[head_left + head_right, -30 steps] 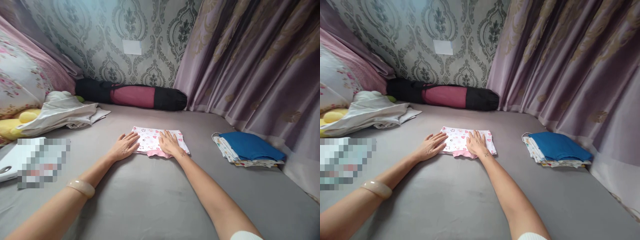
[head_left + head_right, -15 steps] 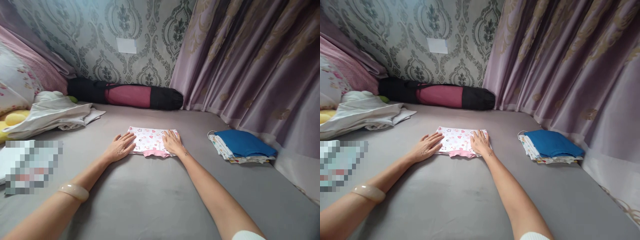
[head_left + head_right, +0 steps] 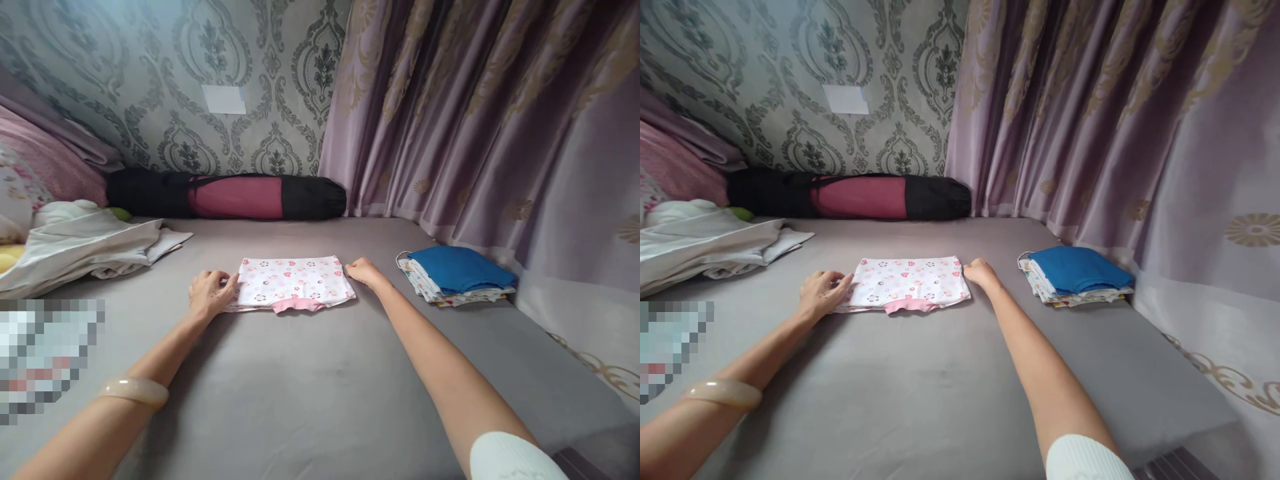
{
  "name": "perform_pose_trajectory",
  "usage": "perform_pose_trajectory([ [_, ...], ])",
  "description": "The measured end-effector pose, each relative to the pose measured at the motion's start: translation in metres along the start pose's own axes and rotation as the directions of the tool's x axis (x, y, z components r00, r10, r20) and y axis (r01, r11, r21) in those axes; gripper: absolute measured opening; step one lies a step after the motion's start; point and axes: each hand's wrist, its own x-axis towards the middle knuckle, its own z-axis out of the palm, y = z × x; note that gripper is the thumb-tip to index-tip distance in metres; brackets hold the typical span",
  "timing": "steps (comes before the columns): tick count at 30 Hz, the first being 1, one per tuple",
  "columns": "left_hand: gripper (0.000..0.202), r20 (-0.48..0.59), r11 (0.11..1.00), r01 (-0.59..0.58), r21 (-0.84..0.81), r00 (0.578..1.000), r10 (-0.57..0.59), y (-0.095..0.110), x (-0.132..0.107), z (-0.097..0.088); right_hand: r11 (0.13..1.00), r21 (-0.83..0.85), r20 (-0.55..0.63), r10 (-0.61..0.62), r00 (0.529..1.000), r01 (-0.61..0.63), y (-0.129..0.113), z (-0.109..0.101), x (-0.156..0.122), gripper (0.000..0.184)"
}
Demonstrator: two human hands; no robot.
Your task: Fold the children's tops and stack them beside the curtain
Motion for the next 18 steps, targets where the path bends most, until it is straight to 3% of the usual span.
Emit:
perform_pose_trajectory([
  [4,0.055,0.128,0.996,0.083,0.037,0.988,-0.087,0.008,0.009,-0.01,1.0,0.004,0.028,-0.016,0.999,0.016,-0.003,0.007,-0.004,0.026],
  [8,0.043,0.209,0.987,0.158,0.029,0.965,-0.16,0.021,0.012,-0.019,0.999,0.041,0.059,-0.029,0.998,0.027,-0.012,0.008,-0.007,0.02],
  [18,0.02,0.243,0.975,0.187,-0.123,0.958,-0.153,0.031,0.015,-0.026,0.941,0.326,0.15,0.046,0.988,-0.094,-0.023,0.002,-0.011,0.014],
])
